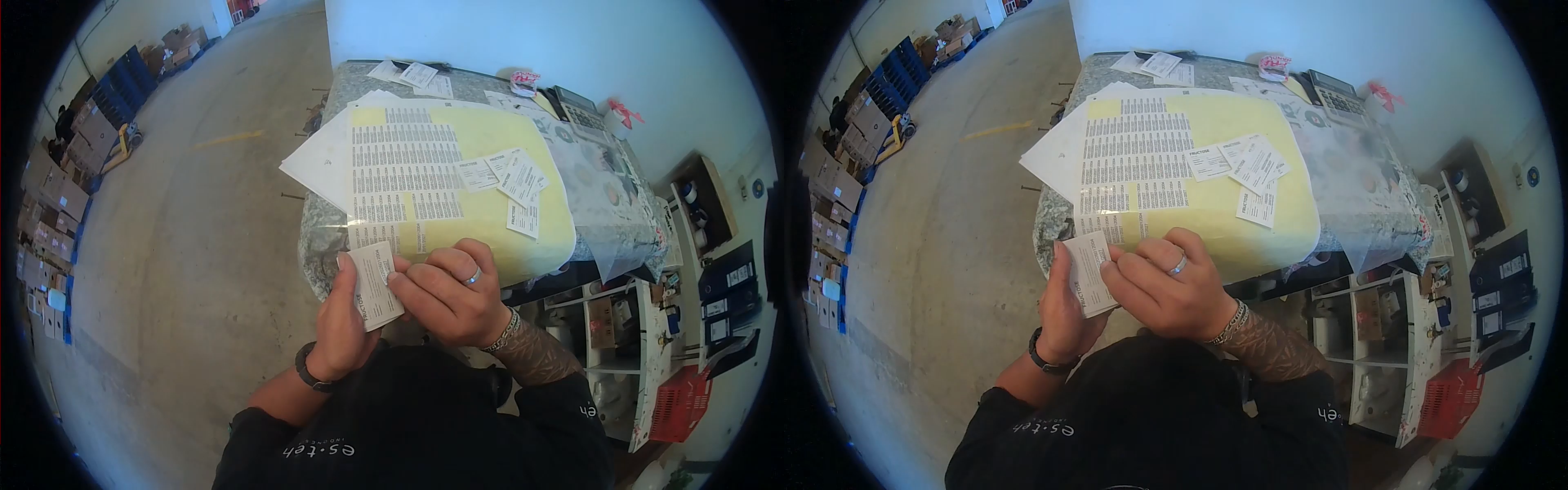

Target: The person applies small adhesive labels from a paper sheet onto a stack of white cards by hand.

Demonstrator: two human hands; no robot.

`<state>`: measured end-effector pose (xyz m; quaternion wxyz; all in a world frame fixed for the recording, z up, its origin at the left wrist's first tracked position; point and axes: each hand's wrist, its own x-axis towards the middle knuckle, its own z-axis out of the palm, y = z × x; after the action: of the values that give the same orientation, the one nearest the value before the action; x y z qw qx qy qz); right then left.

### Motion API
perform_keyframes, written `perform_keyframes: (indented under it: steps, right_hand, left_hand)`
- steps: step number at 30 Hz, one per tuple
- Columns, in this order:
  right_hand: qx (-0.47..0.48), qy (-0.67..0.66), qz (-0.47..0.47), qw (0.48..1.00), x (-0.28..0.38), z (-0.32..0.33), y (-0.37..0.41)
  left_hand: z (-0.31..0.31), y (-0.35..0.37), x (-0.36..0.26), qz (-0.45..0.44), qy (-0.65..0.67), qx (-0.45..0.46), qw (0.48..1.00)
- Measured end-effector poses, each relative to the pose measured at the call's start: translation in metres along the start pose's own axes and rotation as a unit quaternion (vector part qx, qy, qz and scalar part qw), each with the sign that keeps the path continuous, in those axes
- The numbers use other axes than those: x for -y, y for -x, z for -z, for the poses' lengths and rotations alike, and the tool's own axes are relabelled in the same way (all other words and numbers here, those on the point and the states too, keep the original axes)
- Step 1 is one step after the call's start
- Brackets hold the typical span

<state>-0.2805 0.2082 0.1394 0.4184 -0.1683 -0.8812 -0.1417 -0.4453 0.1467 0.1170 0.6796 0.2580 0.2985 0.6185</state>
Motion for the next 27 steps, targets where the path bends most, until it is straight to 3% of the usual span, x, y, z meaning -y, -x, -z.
perform_keyframes:
  steps: [27]
  right_hand:
    - [0.075, -0.019, 0.009, 0.997, -0.002, 0.0031, -0.005]
  left_hand:
    - [0.0004, 0.003, 0.0014, -0.004, -0.002, -0.027, 1.0]
